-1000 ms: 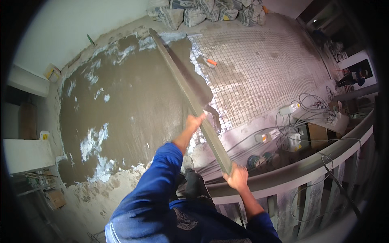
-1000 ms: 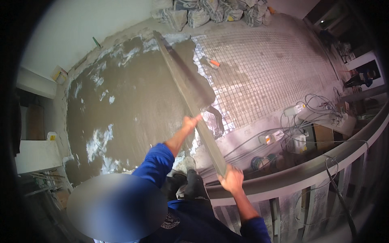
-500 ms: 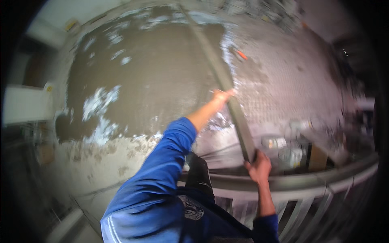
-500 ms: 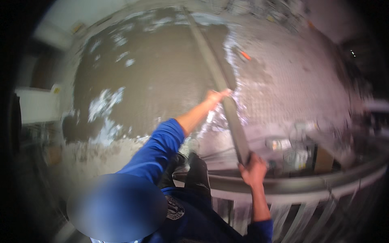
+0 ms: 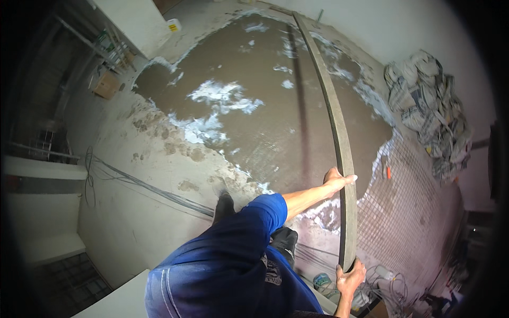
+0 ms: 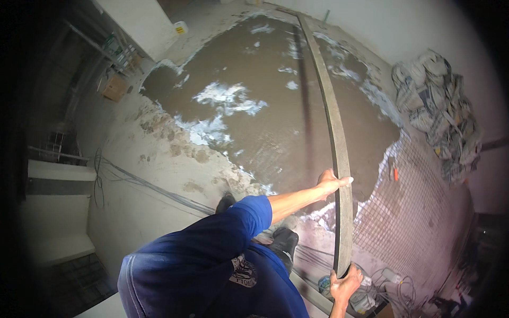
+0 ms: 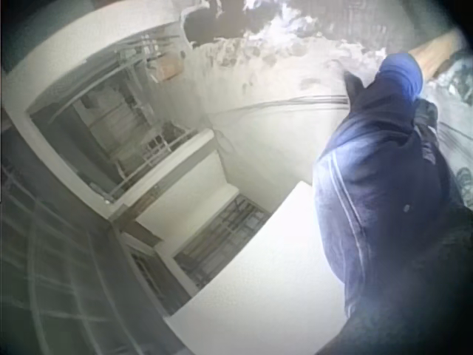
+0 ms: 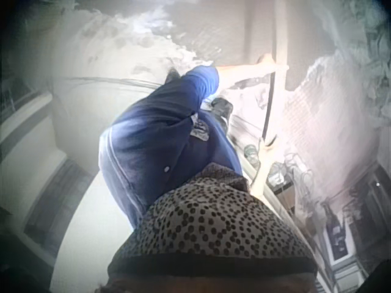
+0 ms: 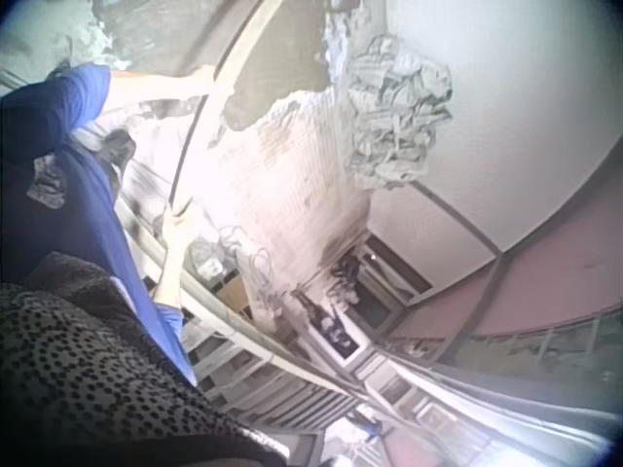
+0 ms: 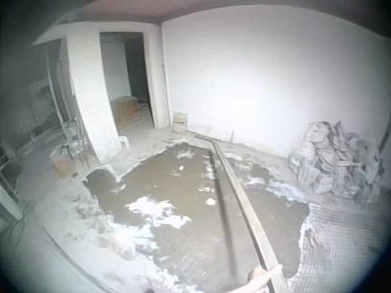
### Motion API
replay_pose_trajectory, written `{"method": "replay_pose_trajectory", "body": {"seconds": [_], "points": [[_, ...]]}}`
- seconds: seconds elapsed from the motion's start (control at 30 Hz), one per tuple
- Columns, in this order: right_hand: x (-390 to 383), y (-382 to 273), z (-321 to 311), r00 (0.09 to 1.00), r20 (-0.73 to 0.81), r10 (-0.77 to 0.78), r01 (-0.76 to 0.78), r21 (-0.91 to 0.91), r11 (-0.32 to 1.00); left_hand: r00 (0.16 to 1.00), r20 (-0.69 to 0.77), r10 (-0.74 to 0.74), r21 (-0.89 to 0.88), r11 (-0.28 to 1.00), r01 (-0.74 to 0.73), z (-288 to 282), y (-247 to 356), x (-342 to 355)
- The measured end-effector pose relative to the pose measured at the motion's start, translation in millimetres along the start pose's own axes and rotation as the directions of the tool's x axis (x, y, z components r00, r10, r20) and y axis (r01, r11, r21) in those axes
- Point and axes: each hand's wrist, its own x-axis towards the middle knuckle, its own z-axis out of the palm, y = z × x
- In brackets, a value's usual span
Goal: The person uses a long straightedge to level wet concrete on a floor with an embedded wire mesh. They then use a trowel to smooth the surface and fill gaps around the mesh.
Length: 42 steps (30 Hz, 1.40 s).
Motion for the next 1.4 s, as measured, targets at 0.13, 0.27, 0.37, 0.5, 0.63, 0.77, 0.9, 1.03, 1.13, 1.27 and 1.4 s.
{"method": "replay_pose_trajectory", "body": {"seconds": [0.13,0.27,0.37,0.5,0.63,0.77,0.9,1.03,1.13,1.27,1.4], "points": [[11.5,-118.4,20.2,0.992,0.003,-0.124,0.124,-0.082,0.989,0.993,-0.115,0.005,0.022,1.0,-0.003,-139.8,53.6,-15.0],[19.1,-235.8,33.3,0.98,0.051,-0.194,0.198,-0.081,0.977,0.999,-0.024,-0.033,-0.03,0.999,0.032,-276.1,90.3,-25.7],[26.9,-308.2,36.2,0.965,0.1,-0.241,0.248,-0.074,0.966,0.995,-0.099,-0.033,-0.006,0.999,0.033,-353.4,116.4,-35.0],[35.2,-384.6,46.3,0.945,0.083,-0.318,0.323,-0.064,0.944,0.989,-0.145,0.001,-0.098,0.995,-0.015,-430.2,143.2,-44.3],[39.7,-446.1,72.2,0.935,0.049,-0.351,0.354,-0.058,0.934,0.992,-0.125,-0.011,-0.082,0.997,0.0,-507.0,161.9,-44.4],[43.5,-512.1,119.6,0.929,0.044,-0.368,0.369,-0.037,0.929,0.982,-0.176,-0.065,0.001,0.998,0.066,-593.1,190.2,-29.0],[48.0,-609.2,192.4,0.903,-0.137,-0.407,0.42,0.083,0.904,0.964,-0.253,-0.085,0.068,0.992,0.106,-701.5,224.3,-17.1],[62.0,-729.2,260.5,0.945,-0.052,-0.323,0.326,0.087,0.941,0.982,-0.179,-0.059,0.03,0.997,0.066,-822.6,257.9,10.2],[76.6,-813.2,283.9,0.948,-0.023,-0.316,0.317,0.095,0.944,0.991,-0.107,-0.082,0.034,0.996,0.086,-901.4,298.0,22.8],[100.8,-908.8,289.1,0.97,0.043,-0.239,0.234,0.106,0.967,0.984,-0.076,-0.164,0.065,0.983,0.169,-974.2,340.9,45.9],[105.0,-999.4,320.7,0.979,0.05,-0.199,0.193,0.108,0.975,0.958,-0.088,-0.272,0.149,0.948,0.282,-1059.9,348.2,69.8]]}}
